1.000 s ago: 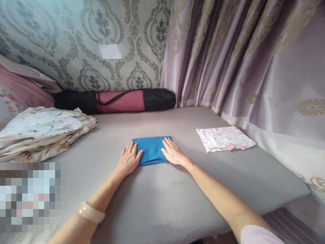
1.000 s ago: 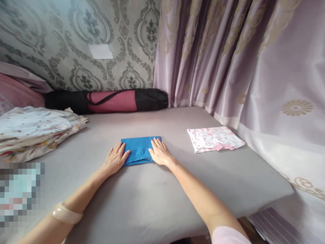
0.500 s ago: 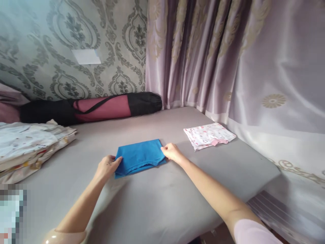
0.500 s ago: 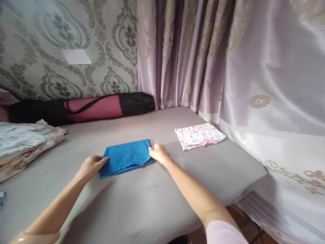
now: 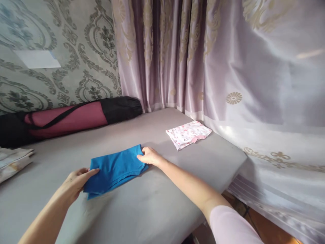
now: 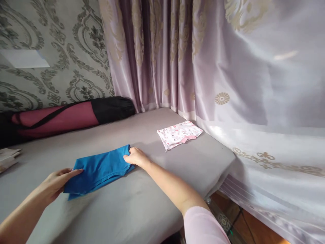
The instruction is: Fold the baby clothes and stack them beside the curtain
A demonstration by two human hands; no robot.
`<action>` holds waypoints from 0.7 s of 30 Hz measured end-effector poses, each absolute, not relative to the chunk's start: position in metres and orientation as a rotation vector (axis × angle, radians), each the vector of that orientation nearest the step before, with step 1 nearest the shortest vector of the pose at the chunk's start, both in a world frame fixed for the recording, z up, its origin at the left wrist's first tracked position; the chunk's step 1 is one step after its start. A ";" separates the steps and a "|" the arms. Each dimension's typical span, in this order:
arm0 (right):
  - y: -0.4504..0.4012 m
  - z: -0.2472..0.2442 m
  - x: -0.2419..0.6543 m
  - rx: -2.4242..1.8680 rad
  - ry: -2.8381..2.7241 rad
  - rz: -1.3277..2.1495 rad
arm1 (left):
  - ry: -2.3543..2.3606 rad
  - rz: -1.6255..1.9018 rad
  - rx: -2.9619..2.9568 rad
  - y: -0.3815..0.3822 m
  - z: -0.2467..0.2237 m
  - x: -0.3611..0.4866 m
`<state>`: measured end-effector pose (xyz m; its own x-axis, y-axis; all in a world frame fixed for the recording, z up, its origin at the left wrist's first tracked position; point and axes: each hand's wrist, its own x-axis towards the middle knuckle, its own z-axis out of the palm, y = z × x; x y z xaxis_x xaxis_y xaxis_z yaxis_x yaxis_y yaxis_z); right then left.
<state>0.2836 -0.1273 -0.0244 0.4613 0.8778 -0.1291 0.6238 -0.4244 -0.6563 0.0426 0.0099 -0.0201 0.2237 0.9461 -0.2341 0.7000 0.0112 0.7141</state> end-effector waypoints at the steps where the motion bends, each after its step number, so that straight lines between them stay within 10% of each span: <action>1: -0.129 -0.025 0.283 -2.145 -1.254 0.640 | 1.511 0.388 1.603 0.008 -0.015 0.045; 21: -0.277 0.037 0.479 -1.964 -0.461 0.636 | 0.603 0.386 1.431 -0.083 0.030 0.274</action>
